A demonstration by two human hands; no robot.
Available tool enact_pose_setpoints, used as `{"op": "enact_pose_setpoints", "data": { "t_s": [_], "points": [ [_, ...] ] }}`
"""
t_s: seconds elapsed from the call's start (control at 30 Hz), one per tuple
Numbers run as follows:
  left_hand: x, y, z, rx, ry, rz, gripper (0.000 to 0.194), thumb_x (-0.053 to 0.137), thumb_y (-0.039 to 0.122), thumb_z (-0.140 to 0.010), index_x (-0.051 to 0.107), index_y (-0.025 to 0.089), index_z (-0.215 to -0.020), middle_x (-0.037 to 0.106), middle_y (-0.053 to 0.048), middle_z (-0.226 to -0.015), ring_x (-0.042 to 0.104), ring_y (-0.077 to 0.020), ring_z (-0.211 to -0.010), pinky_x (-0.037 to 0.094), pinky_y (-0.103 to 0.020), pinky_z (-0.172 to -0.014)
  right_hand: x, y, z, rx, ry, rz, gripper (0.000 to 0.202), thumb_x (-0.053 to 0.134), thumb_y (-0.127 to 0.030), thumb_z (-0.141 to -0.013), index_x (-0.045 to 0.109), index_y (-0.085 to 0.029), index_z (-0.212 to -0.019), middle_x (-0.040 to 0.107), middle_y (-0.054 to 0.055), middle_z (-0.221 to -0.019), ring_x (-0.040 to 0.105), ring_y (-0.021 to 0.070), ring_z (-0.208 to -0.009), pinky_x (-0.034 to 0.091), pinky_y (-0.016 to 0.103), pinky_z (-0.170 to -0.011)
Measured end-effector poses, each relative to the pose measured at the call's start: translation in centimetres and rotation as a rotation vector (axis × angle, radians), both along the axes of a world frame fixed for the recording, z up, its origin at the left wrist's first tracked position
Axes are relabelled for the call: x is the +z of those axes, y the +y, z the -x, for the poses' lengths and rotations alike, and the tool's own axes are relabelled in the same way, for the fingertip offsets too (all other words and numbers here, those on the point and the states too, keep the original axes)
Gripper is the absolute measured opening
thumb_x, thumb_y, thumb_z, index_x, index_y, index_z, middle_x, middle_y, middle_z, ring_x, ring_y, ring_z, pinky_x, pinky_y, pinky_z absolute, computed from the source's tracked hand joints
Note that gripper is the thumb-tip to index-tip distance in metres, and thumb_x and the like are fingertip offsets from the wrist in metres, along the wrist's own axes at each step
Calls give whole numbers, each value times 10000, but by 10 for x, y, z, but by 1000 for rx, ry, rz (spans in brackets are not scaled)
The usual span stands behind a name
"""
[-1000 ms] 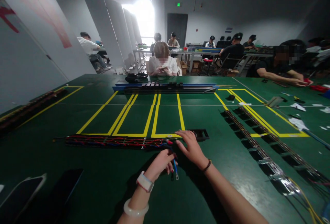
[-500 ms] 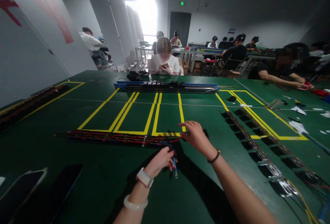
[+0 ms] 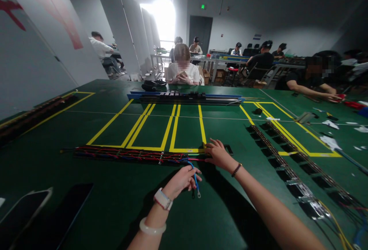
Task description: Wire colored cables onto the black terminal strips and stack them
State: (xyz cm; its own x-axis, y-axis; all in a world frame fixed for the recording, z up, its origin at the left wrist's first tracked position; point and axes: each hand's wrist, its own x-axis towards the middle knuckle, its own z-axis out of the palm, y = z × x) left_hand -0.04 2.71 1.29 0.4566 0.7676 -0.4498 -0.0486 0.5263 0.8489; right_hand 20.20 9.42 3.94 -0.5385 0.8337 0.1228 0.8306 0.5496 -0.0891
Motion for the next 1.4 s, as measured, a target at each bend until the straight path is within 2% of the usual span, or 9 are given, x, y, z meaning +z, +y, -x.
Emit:
{"op": "enact_pose_setpoints", "data": {
  "t_s": [0.2,0.37,0.63,0.77,0.87,1.0,1.1,1.2,1.4],
  "points": [
    [-3,-4,-10,84,-192,97,212,552,314,-856,526,127,-953,648,-60,-820,539,-60,-505,357,-193,-483,12,-25,14,-52,-15,49,63,661,-222,-768,641,-184,-814,646,68,-957,537,241,-1046,329,382,-973],
    [1,-8,-20,189,-342,180,108,572,197,-845,541,131,-924,631,-39,-813,576,-79,-590,408,-204,-565,16,-53,30,-104,-66,119,106,518,-208,-861,603,-148,-842,634,78,-874,566,210,-879,369,325,-854],
    [1,-13,-26,220,-319,230,16,538,146,-860,530,139,-872,599,-14,-735,560,-71,-577,432,-206,-603,18,-76,44,-146,-68,118,97,512,-143,-822,608,-137,-836,618,96,-881,555,228,-871,373,338,-830],
    [-5,-13,-25,162,-249,187,111,568,235,-853,497,151,-865,582,6,-705,532,-67,-524,390,-202,-527,20,-79,42,-154,-36,157,98,517,-153,-821,614,-143,-833,626,94,-883,566,215,-860,382,307,-783],
    [-7,-13,-24,105,-214,108,223,599,338,-826,483,158,-889,553,34,-671,485,-55,-464,335,-202,-472,24,-74,34,-140,9,217,102,593,-251,-795,620,-154,-810,634,76,-851,573,196,-802,382,275,-705],
    [-4,-14,-22,70,-188,73,278,593,400,-813,458,165,-874,553,38,-674,451,-39,-444,281,-201,-457,27,-54,19,-154,70,278,272,582,-435,-824,632,-177,-753,639,45,-773,558,156,-671,342,250,-584],
    [-1,-13,-19,44,-182,75,307,565,444,-818,455,163,-874,592,9,-703,421,-30,-431,235,-203,-450,25,-31,9,-109,88,206,311,521,-422,-877,643,-184,-719,643,36,-738,570,156,-696,347,249,-624],
    [-2,-12,-18,49,-180,75,338,563,481,-803,464,163,-867,565,24,-640,379,-27,-409,189,-207,-443,21,-13,4,-83,104,141,276,548,-391,-869,651,-178,-727,640,34,-739,575,150,-712,355,239,-647],
    [-7,-9,-19,113,-143,42,354,594,487,-764,429,177,-808,535,41,-595,368,-30,-423,170,-206,-445,14,8,9,-155,29,-20,310,553,-443,-861,657,-180,-732,626,56,-779,564,184,-812,348,280,-736]
  ]
}}
